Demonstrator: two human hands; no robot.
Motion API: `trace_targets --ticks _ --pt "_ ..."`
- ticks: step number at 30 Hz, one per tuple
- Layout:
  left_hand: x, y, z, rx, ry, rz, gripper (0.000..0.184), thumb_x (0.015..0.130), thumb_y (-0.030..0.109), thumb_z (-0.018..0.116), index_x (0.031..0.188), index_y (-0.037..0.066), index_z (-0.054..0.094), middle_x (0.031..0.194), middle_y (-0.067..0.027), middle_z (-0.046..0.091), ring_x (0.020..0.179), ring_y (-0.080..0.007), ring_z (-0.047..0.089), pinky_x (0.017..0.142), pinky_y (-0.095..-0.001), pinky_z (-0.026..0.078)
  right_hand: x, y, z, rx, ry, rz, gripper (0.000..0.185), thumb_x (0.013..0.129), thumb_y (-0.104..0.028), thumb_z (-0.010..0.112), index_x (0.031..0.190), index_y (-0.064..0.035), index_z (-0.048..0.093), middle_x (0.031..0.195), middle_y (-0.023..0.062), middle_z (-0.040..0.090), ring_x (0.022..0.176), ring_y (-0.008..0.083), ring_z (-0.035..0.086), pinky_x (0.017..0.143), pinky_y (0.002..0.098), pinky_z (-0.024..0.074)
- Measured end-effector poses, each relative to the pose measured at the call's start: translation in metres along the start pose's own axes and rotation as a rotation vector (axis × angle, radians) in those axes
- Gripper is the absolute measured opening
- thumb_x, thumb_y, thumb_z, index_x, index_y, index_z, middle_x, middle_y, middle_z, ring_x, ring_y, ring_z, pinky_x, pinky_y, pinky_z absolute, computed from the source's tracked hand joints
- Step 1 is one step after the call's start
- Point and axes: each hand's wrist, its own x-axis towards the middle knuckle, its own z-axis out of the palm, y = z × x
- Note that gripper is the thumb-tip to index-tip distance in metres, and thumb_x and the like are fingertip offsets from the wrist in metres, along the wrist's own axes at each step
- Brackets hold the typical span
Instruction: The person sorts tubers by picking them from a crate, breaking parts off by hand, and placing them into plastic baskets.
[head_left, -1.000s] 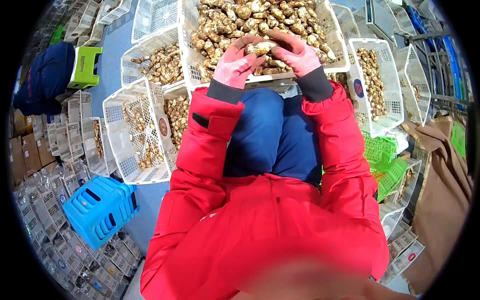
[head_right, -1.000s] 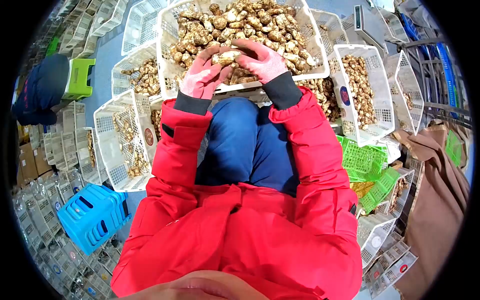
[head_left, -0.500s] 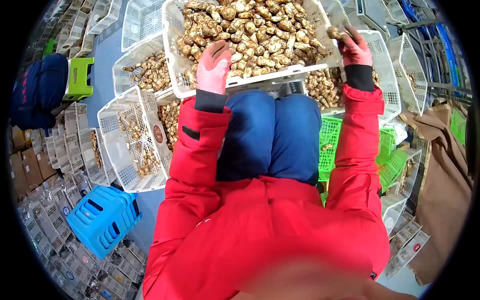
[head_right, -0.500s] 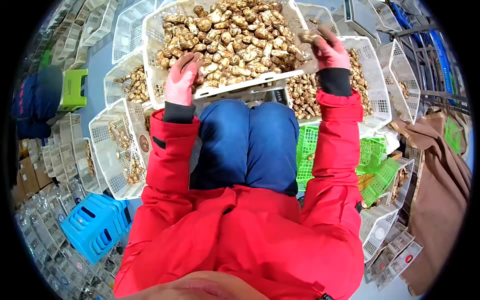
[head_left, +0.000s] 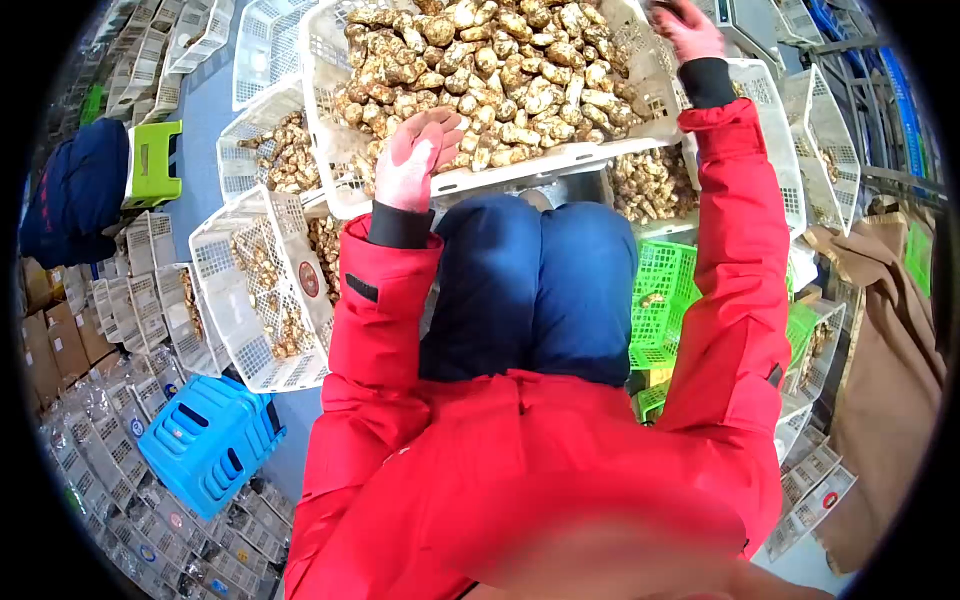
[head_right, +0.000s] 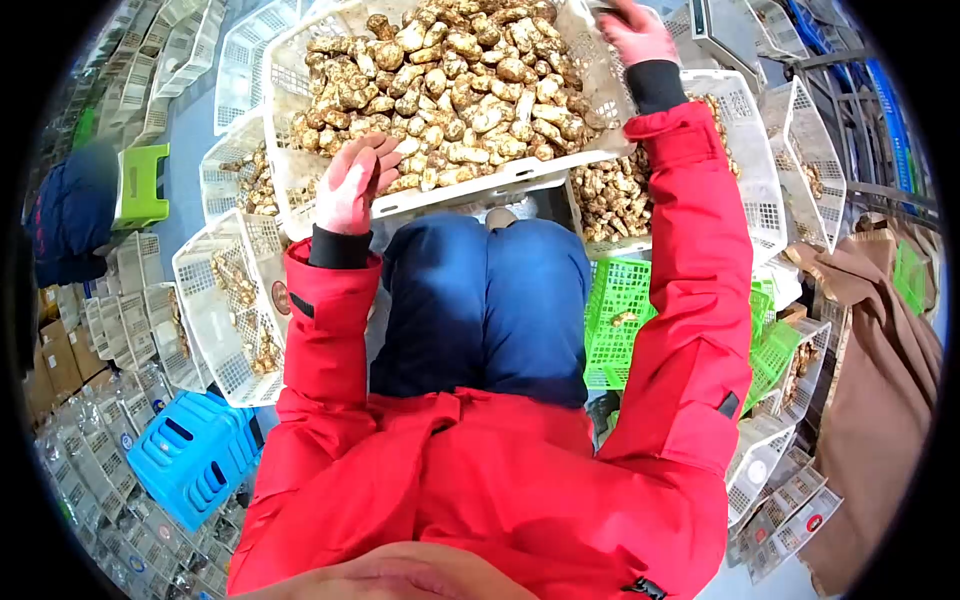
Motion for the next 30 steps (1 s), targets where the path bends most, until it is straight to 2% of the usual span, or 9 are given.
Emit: trace_targets --ticks 2,4,6,10,16,18,26,28,30 --pt "-0.001 -0.002 0.002 -0.041 -0.011 0.005 0.041 0.087 0.019 0.049 0.118 -0.006 0.040 0.112 -0.0178 0.051 0.096 -0.0217 0.055 0.080 -0.0285 0.046 -0.043 -0.063 0.054 -0.170 -0.416 -0.070 0.049 0.073 -0.009 0.063 0.119 -0.0066 0.048 0.111 0.0084 0.054 0.093 0.0161 0.058 0.079 0.0250 0.0471" --pt "-0.009 0.001 0.002 -0.074 -0.071 0.052 0.041 0.087 0.019 0.050 0.118 -0.006 0.040 0.111 -0.0177 0.051 0.096 -0.0215 0.055 0.080 -0.0288 0.046 -0.060 -0.056 0.101 -0.818 -0.757 -0.368 0.044 0.076 -0.015 0.058 0.118 -0.0136 0.049 0.115 0.0095 0.051 0.091 0.0220 0.058 0.080 0.0305 0.0467" --pt "-0.015 0.009 0.000 -0.064 -0.076 0.051 0.041 0.087 0.020 0.050 0.117 -0.006 0.040 0.111 -0.0176 0.051 0.095 -0.0214 0.055 0.081 -0.0288 0.046 -0.074 -0.045 0.132 -1.122 -0.875 -0.578 0.039 0.074 -0.023 0.061 0.112 -0.0158 0.054 0.100 0.0082 0.058 0.094 0.0247 0.055 0.080 0.0346 0.0442" --pt "-0.020 0.012 -0.011 -0.125 -0.065 0.100 0.041 0.088 0.021 0.049 0.117 -0.006 0.040 0.110 -0.0176 0.052 0.095 -0.0209 0.055 0.081 -0.0296 0.046 -0.077 -0.058 0.134 -0.994 -0.791 -0.490 0.034 0.075 -0.021 0.060 0.108 -0.0159 0.057 0.091 0.0100 0.059 0.085 0.0236 0.058 0.075 0.0341 0.0460" --pt "-0.019 0.020 0.003 -0.092 -0.129 0.073 0.039 0.088 0.020 0.048 0.117 -0.006 0.040 0.112 -0.0187 0.051 0.098 -0.0225 0.054 0.083 -0.0301 0.045 -0.099 -0.098 0.080 0.621 -0.572 0.328 0.047 0.085 -0.023 0.053 0.127 -0.0068 0.039 0.108 0.0018 0.055 0.084 0.0104 0.051 0.078 0.0258 0.0424" --pt "-0.021 0.017 0.013 -0.088 -0.095 0.050 0.041 0.088 0.021 0.048 0.118 -0.006 0.040 0.112 -0.0184 0.051 0.099 -0.0224 0.054 0.083 -0.0299 0.045 -0.115 -0.098 0.086 0.901 -0.532 0.270 0.057 0.084 -0.019 0.054 0.133 -0.0065 0.027 0.119 0.0103 0.050 0.104 0.0158 0.052 0.076 0.0216 0.0426" --pt "-0.025 0.017 0.010 -0.100 -0.111 0.056 0.040 0.089 0.022 0.047 0.118 -0.006 0.040 0.112 -0.0190 0.051 0.097 -0.0218 0.055 0.082 -0.0299 0.046 -0.151 -0.106 0.009 0.708 -0.363 0.296 0.056 0.079 -0.008 0.055 0.128 0.0020 0.031 0.113 0.0183 0.051 0.102 0.0250 0.052 0.090 0.0323 0.0393" --pt "-0.024 0.020 0.008 -0.105 -0.100 0.057 0.039 0.089 0.020 0.046 0.118 -0.006 0.040 0.112 -0.0196 0.051 0.097 -0.0221 0.055 0.082 -0.0301 0.046 -0.163 -0.076 -0.030 0.420 -0.315 0.360 0.047 0.078 -0.008 0.056 0.122 -0.0003 0.043 0.114 0.0140 0.053 0.104 0.0193 0.052 0.088 0.0311 0.0412" --pt "-0.024 0.017 0.008 -0.112 -0.073 0.059 0.038 0.089 0.019 0.046 0.117 -0.005 0.040 0.112 -0.0190 0.051 0.098 -0.0221 0.055 0.082 -0.0300 0.046 -0.163 -0.038 -0.054 -0.229 -0.274 0.135 0.047 0.076 -0.012 0.057 0.122 -0.0074 0.046 0.114 0.0110 0.054 0.103 0.0197 0.053 0.088 0.0303 0.0415"
